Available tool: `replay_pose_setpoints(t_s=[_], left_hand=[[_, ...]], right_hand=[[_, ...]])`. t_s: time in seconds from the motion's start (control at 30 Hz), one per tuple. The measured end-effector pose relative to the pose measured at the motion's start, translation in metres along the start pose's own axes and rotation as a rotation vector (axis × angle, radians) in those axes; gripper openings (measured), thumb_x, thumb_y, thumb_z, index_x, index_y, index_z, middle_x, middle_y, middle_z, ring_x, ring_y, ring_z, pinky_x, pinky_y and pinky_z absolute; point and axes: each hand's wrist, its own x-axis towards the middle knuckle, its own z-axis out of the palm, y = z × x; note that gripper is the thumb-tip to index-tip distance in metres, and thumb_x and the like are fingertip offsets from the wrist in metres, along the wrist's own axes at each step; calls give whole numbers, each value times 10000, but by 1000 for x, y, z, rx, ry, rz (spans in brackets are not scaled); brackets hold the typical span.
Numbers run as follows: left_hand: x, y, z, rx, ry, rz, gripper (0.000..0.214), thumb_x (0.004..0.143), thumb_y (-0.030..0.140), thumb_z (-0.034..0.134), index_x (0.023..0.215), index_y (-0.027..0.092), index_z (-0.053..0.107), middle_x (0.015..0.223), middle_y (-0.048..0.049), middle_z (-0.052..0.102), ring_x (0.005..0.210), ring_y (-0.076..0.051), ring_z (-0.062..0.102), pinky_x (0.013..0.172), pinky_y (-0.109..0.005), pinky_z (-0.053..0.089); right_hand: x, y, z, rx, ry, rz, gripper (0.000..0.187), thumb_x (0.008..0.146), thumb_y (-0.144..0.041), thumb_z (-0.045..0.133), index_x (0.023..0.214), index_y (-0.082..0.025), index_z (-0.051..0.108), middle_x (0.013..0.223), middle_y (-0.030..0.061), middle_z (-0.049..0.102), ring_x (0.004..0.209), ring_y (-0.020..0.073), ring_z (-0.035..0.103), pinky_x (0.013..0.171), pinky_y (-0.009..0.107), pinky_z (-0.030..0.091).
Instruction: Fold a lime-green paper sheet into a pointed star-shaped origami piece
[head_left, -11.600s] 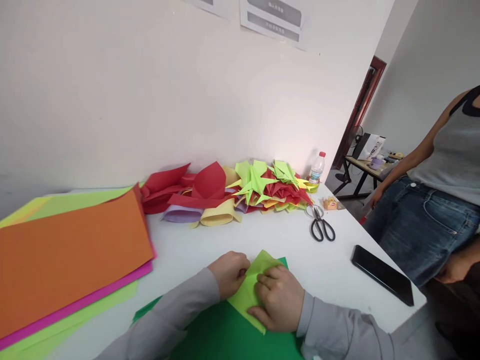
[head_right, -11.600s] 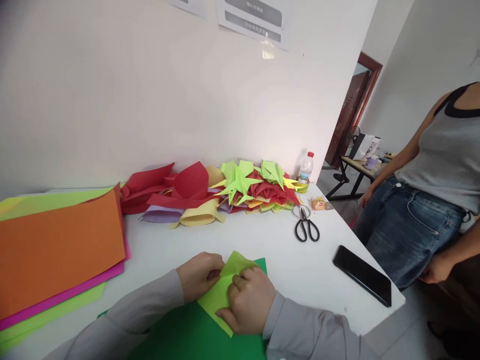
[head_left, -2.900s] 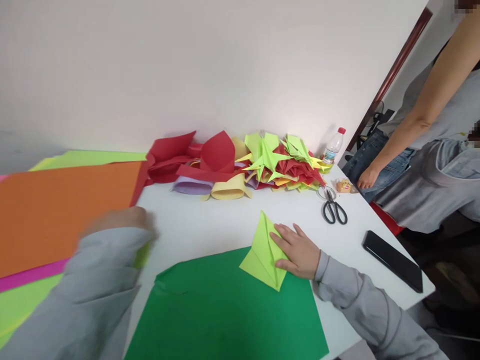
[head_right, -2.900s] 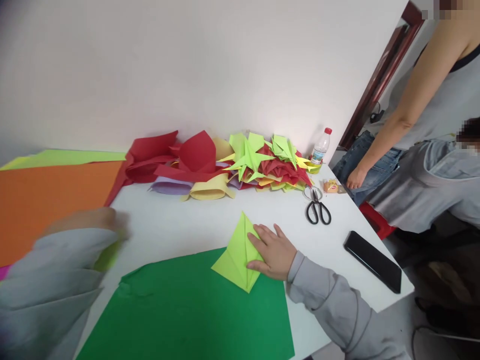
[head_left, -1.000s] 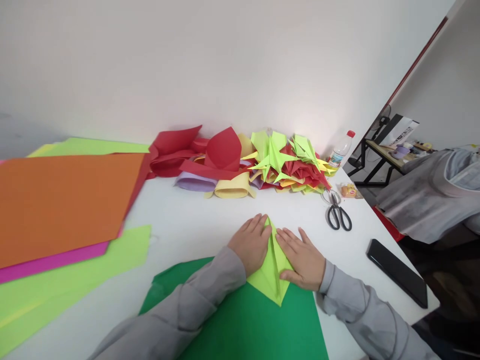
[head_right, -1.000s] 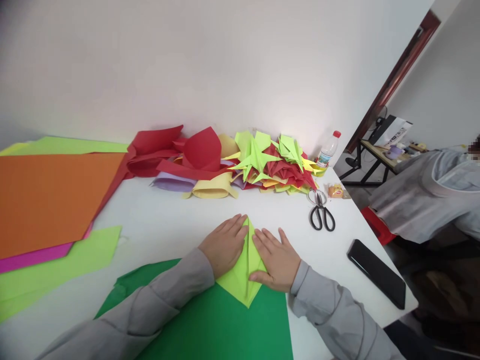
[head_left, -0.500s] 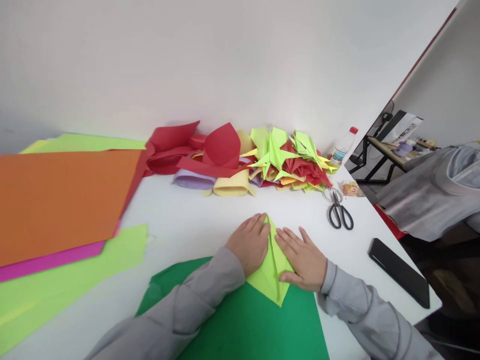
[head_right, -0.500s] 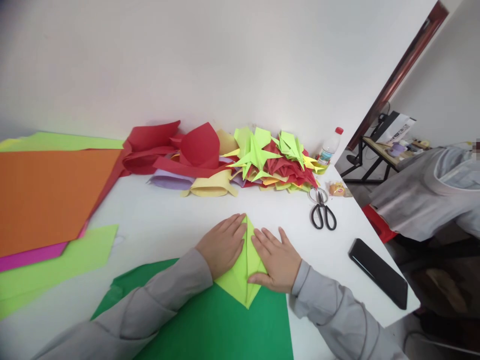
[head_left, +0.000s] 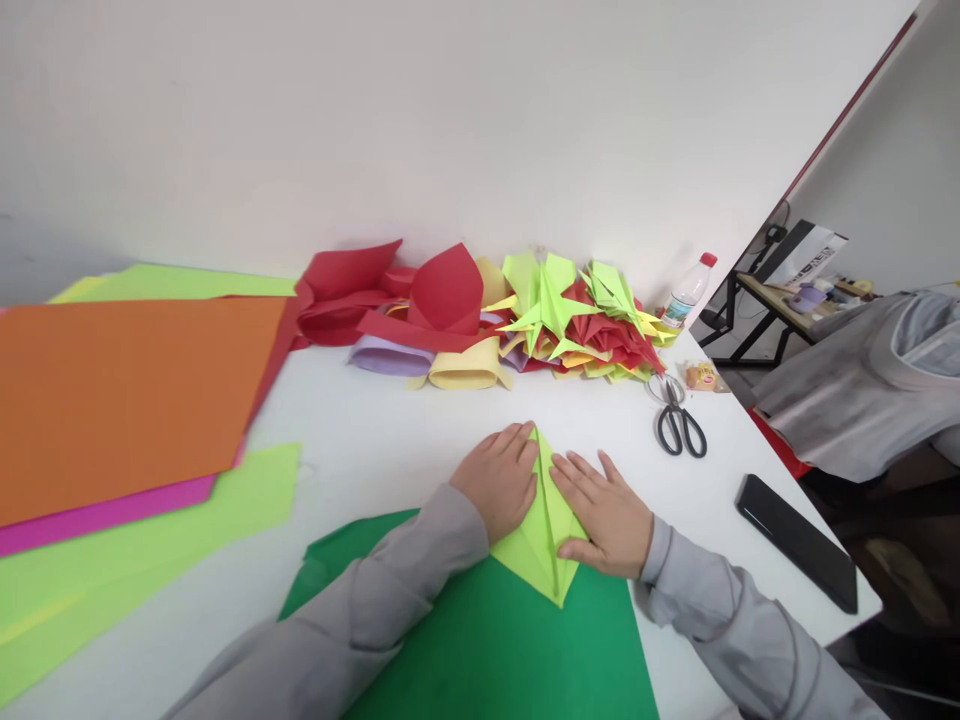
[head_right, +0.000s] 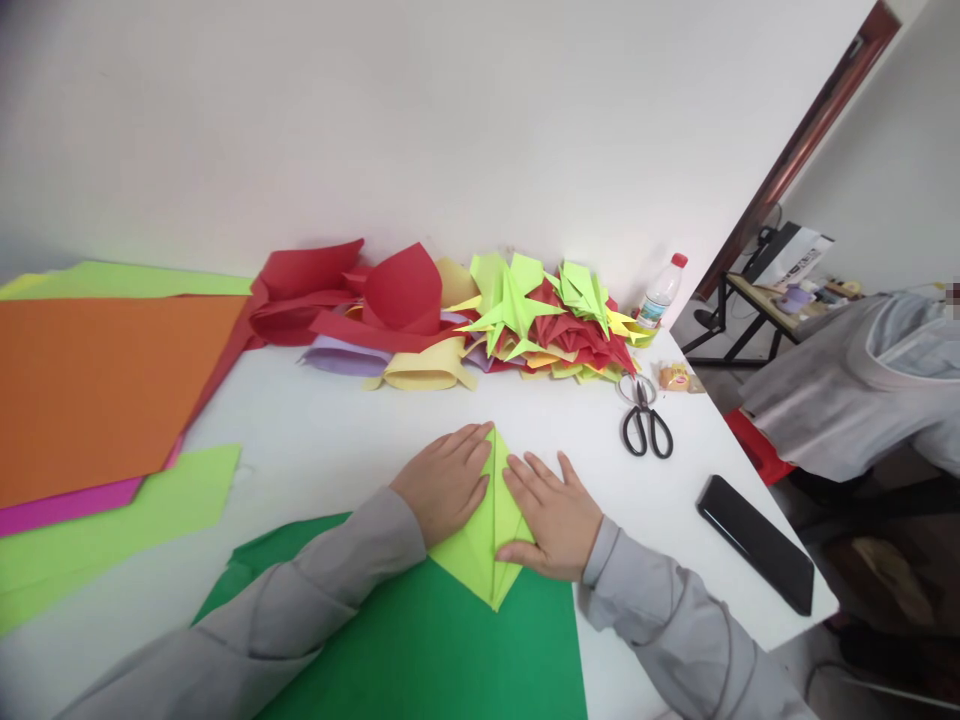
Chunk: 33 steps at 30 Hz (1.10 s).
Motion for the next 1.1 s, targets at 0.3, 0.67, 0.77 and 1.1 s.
replay_pose_setpoints(t_s=[0.3,0.67,0.77,1.1], left_hand=[[-3,-4,7,-32,25,1,488,889,241,328,1275,20,527,1330,-235,532,1216,-340,505,973,-460,430],[-6,-5,14,8,23,0,476,917,286,319,1284,67,531,1385,-216,484,1253,-323,481,992,-452,418],[-6,-5,13,7,18,7,478,920,281,317,1282,57,533,1398,-211,473,1254,-327,479,998,-451,415],[-7,-6,13,-41,80,4,520,930,349,330,1276,13,525,1404,-235,454,1268,-348,455,1007,-473,408]], right_hand=[[0,-2,-5,-11,-15,2,835,899,-686,231,1492,-101,170,1537,168,219,1432,292,162,1139,564,109],[-1,9,5,-71,-12,-49,792,881,-707,267,1484,-195,233,1551,147,194,1418,342,182,1085,622,178],[-1,9,5,-78,-5,-61,811,875,-719,249,1483,-182,238,1548,148,204,1417,337,187,1090,614,174],[0,8,5,-74,-7,-58,841,854,-745,231,1492,-198,207,1542,155,220,1409,350,202,1084,629,166]])
